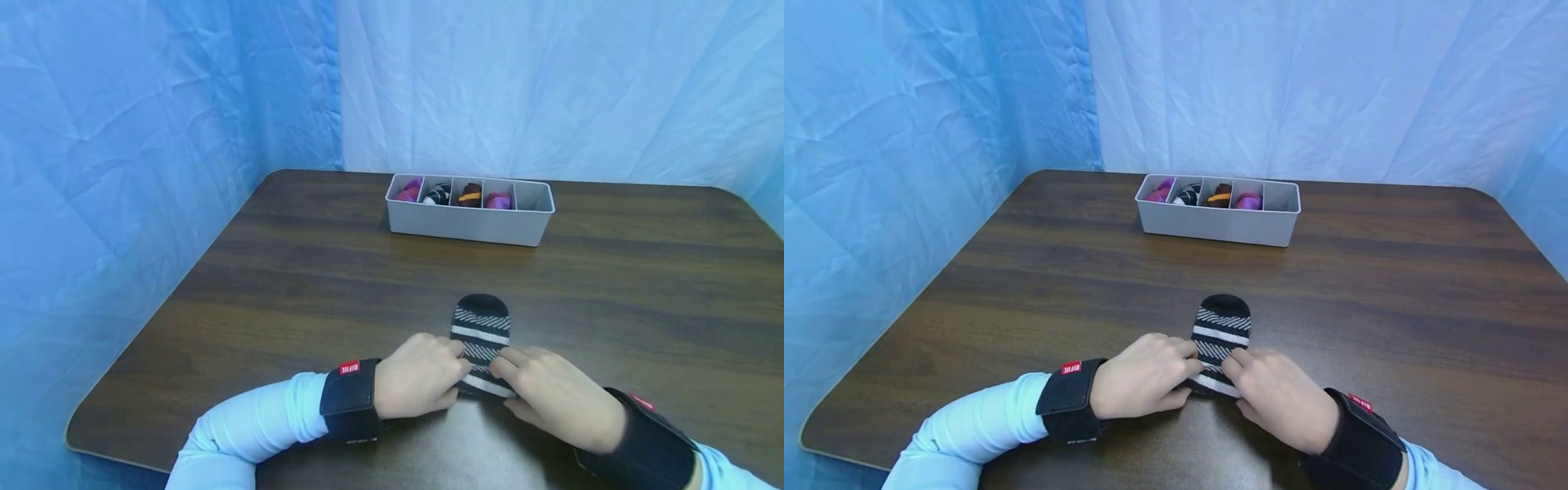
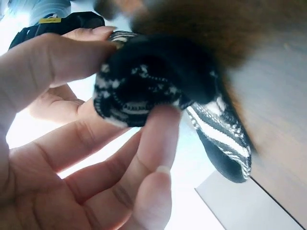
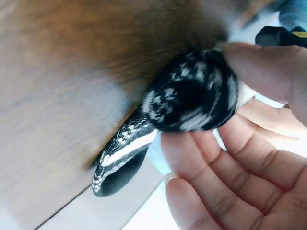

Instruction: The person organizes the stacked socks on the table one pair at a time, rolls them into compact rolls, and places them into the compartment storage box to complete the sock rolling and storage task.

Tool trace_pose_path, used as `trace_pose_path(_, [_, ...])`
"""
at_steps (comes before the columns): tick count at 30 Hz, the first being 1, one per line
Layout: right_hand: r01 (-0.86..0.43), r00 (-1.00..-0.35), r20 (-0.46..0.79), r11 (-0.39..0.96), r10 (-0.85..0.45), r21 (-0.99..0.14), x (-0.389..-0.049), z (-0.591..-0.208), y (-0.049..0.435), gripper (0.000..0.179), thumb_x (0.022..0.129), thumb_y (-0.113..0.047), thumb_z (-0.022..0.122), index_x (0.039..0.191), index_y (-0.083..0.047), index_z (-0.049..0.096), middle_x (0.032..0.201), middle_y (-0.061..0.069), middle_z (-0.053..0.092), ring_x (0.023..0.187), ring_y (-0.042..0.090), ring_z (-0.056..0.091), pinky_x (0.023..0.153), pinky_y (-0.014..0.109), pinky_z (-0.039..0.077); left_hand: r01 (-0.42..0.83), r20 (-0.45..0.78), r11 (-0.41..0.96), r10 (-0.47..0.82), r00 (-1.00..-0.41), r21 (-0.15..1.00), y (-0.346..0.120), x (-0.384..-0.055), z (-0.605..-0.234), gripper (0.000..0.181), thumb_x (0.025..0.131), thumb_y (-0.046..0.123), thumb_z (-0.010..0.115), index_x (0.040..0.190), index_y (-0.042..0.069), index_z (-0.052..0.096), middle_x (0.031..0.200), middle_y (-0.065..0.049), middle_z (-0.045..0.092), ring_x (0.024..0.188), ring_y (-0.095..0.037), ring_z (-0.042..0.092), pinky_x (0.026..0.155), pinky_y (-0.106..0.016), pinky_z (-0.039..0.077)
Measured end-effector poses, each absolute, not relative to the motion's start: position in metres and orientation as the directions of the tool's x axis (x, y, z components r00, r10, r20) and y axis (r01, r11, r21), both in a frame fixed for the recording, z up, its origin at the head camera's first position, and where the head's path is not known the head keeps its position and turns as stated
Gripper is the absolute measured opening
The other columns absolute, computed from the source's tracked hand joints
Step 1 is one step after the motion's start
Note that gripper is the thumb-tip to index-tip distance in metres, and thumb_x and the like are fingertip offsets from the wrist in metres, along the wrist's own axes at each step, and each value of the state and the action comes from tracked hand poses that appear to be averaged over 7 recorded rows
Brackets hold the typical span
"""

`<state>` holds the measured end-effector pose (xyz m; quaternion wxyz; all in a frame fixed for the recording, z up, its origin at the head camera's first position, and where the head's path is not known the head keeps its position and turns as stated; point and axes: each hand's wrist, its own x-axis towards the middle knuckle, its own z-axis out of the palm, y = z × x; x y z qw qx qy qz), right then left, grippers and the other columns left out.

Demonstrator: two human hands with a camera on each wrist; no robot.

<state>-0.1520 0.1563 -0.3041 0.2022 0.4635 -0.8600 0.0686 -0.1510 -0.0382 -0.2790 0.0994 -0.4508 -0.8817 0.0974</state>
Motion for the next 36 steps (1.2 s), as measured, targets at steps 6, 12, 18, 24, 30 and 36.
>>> trace_pose_path(6, [-0.831, -0.464, 0.44, 0.549, -0.769, 0.083, -0.1522, -0.3058, 0.1576, 0.026, 0.054, -0.004, 0.061, 0.077, -0.012, 0.052, 0.064, -0.01, 0.043, 0.054, 0.0, 0.035, 0.049, 0.019, 0.035, 0.814, 0.067, 0.57, 0.822, -0.566, -0.113, -0.0396, -0.1531, -0.2798, 0.014, 0.076, 0.021, 0.055, 0.088, 0.014, 0.052, 0.059, 0.009, 0.05, 0.048, -0.002, 0.042, 0.041, -0.015, 0.028])
trace_pose_path(12, [-0.834, -0.499, 0.373, 0.55, -0.782, 0.036, -0.1506, -0.3035, 0.1583, 0.023, 0.058, -0.003, 0.059, 0.079, -0.012, 0.053, 0.062, -0.012, 0.041, 0.05, -0.001, 0.027, 0.046, 0.015, 0.028, 0.819, -0.016, 0.57, 0.821, -0.57, 0.066, -0.0404, -0.155, -0.2802, 0.017, 0.079, 0.019, 0.052, 0.094, 0.017, 0.044, 0.062, 0.01, 0.044, 0.049, -0.001, 0.04, 0.04, -0.013, 0.026])
trace_pose_path(18, [-0.837, -0.472, 0.379, 0.539, -0.796, 0.09, -0.1505, -0.3037, 0.1584, 0.029, 0.06, -0.004, 0.06, 0.089, -0.01, 0.055, 0.067, -0.009, 0.049, 0.052, 0.0, 0.038, 0.049, 0.019, 0.035, 0.818, 0.06, 0.575, 0.818, -0.573, -0.026, -0.0409, -0.1552, -0.2811, 0.02, 0.077, 0.02, 0.054, 0.097, 0.017, 0.052, 0.084, 0.006, 0.054, 0.069, -0.005, 0.047, 0.051, -0.011, 0.035])
trace_pose_path(24, [-0.823, -0.436, 0.396, 0.536, -0.808, 0.188, -0.1501, -0.3065, 0.1593, 0.039, 0.058, 0.002, 0.062, 0.096, -0.005, 0.056, 0.077, -0.003, 0.056, 0.062, 0.008, 0.051, 0.056, 0.025, 0.042, 0.799, 0.147, 0.593, 0.803, -0.577, -0.103, -0.0398, -0.1549, -0.2818, 0.025, 0.076, 0.016, 0.057, 0.101, 0.014, 0.054, 0.094, 0.002, 0.055, 0.079, -0.007, 0.05, 0.063, -0.014, 0.044])
trace_pose_path(30, [-0.812, -0.495, 0.338, 0.565, -0.801, 0.15, -0.1475, -0.3048, 0.1593, 0.043, 0.057, 0.006, 0.062, 0.097, -0.007, 0.056, 0.082, -0.002, 0.057, 0.068, 0.01, 0.052, 0.06, 0.027, 0.042, 0.813, 0.192, 0.568, 0.818, -0.542, -0.127, -0.0391, -0.1529, -0.2812, 0.02, 0.076, 0.014, 0.058, 0.095, 0.017, 0.058, 0.087, 0.004, 0.054, 0.072, -0.005, 0.049, 0.059, -0.012, 0.042])
trace_pose_path(36, [-0.811, -0.498, 0.371, 0.572, -0.784, 0.12, -0.15, -0.3016, 0.1593, 0.038, 0.058, 0.003, 0.064, 0.094, -0.008, 0.06, 0.084, -0.002, 0.054, 0.07, 0.01, 0.053, 0.062, 0.028, 0.044, 0.801, 0.153, 0.575, 0.817, -0.556, -0.163, -0.038, -0.1514, -0.2768, 0.015, 0.076, 0.028, 0.059, 0.088, 0.019, 0.062, 0.088, 0.006, 0.053, 0.075, -0.004, 0.048, 0.058, -0.015, 0.042])
